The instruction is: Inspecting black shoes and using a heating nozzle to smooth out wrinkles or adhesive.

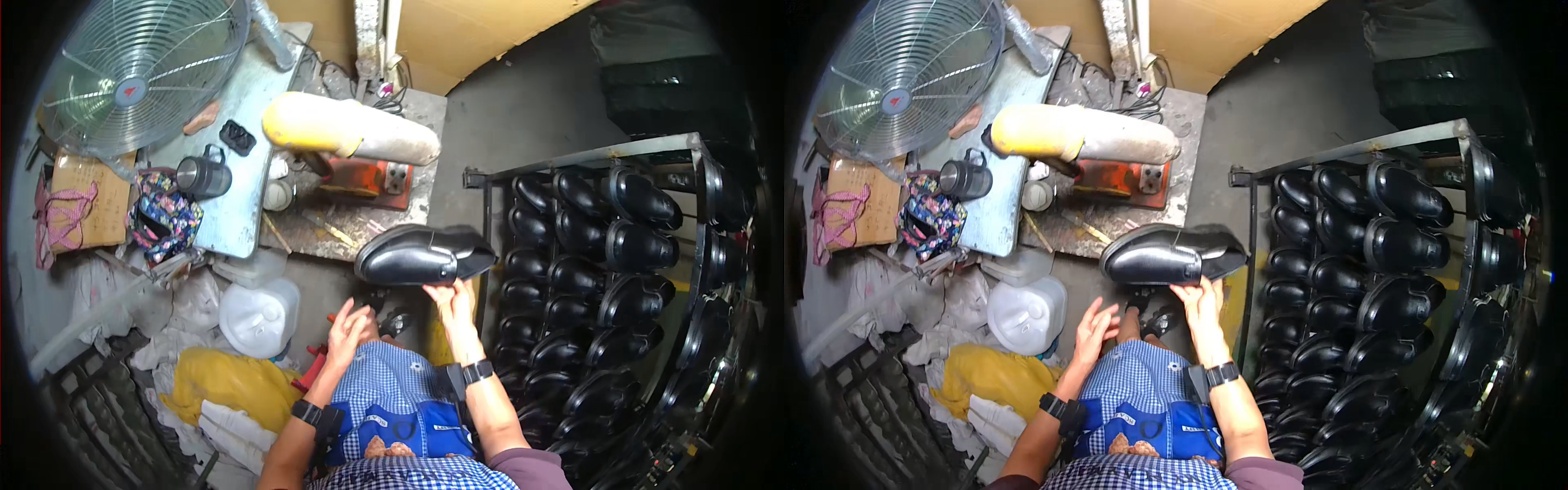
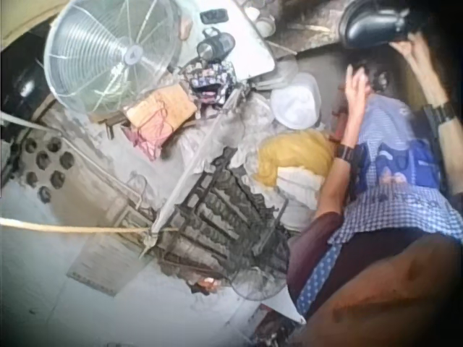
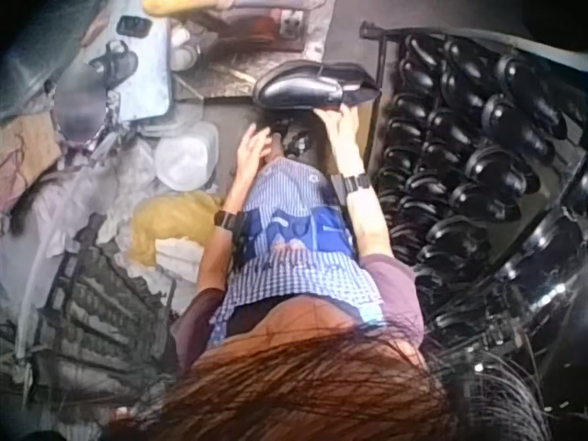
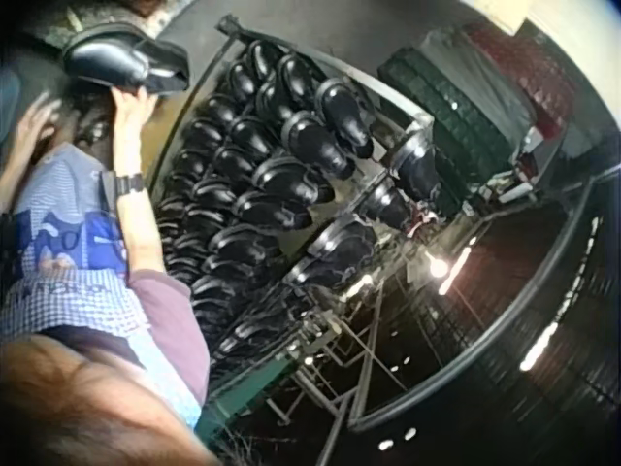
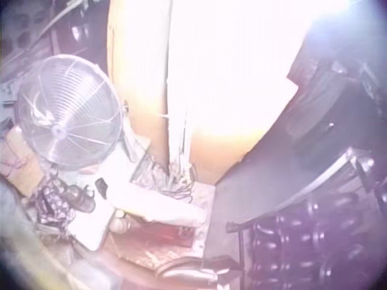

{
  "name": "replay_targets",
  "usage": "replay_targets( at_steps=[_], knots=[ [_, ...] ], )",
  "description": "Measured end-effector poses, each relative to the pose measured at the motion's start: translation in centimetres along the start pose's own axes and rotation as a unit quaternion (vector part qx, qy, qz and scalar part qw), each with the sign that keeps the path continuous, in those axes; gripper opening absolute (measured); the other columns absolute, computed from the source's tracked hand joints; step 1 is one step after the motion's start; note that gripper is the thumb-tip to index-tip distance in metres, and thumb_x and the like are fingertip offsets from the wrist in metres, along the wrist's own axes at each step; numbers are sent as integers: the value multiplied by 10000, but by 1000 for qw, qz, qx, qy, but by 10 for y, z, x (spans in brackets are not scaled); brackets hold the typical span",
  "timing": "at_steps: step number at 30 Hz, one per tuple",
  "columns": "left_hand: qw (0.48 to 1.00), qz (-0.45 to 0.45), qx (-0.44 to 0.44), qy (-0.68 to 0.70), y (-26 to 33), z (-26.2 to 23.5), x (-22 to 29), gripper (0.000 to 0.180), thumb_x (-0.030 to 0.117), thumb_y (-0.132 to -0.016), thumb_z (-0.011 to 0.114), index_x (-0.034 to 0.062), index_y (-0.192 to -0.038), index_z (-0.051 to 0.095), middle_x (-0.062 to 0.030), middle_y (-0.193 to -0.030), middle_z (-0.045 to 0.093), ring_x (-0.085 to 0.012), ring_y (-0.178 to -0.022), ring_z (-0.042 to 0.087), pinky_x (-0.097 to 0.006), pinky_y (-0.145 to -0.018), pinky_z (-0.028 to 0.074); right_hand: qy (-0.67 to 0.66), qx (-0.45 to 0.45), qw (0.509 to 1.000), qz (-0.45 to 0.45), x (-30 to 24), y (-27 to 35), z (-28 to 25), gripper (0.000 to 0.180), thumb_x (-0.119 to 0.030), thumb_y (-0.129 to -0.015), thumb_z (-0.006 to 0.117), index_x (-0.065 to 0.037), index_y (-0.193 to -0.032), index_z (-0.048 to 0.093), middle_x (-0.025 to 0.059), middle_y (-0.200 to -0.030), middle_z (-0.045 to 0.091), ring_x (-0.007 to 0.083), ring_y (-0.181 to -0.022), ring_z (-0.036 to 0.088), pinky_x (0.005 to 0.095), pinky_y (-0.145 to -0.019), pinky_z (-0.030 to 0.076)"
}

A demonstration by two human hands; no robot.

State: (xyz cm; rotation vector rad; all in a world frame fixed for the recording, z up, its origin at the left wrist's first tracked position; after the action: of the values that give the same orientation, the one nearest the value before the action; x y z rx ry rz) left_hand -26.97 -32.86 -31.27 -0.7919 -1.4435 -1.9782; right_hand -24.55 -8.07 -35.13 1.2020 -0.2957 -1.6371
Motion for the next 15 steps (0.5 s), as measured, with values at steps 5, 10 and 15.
replay_targets(
  at_steps=[5, 10, 15],
  knots=[
    [987, 91, 109, 78, 1, -11, 8, 484, 92, -818, 564, -5, -1223, 318, -120, -1172, 441, -187, -1064, 447, -301, -920, 348, -13, 43, 989, 139, 79, 72, -13, 377, -61, -875, 311, -149, -1241, 296, 164, -1096, 514, 350, -918, 566, 528, -755, 487],
    [935, 177, 301, -58, 30, -93, 15, 396, 212, -852, 532, 13, -1167, 397, -105, -1092, 495, -176, -910, 539, -279, -752, 475, 73, -49, 943, 319, 115, 120, 3, 300, -174, -902, 362, -42, -1167, 414, 173, -886, 584, 318, -766, 612, 433, -658, 529],
    [902, 159, 399, -52, 62, -196, 12, 406, 294, -863, 508, 15, -1150, 437, -104, -1035, 530, -167, -872, 553, -264, -654, 496, 320, -133, 912, 220, 99, 51, 1, 354, -274, -887, 465, 64, -854, 565, 119, -553, 570, 174, -433, 540, 229, -417, 445]
  ],
)
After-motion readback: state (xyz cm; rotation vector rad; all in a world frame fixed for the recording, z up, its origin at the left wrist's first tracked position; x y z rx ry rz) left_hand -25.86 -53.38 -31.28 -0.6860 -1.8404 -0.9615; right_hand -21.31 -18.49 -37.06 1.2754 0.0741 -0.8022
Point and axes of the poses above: each hand's wrist, its own y-axis away from the middle knuckle, its own z-axis out of the palm, x = y × z, the point moved 10 cm from there along -y, towards the middle knuckle
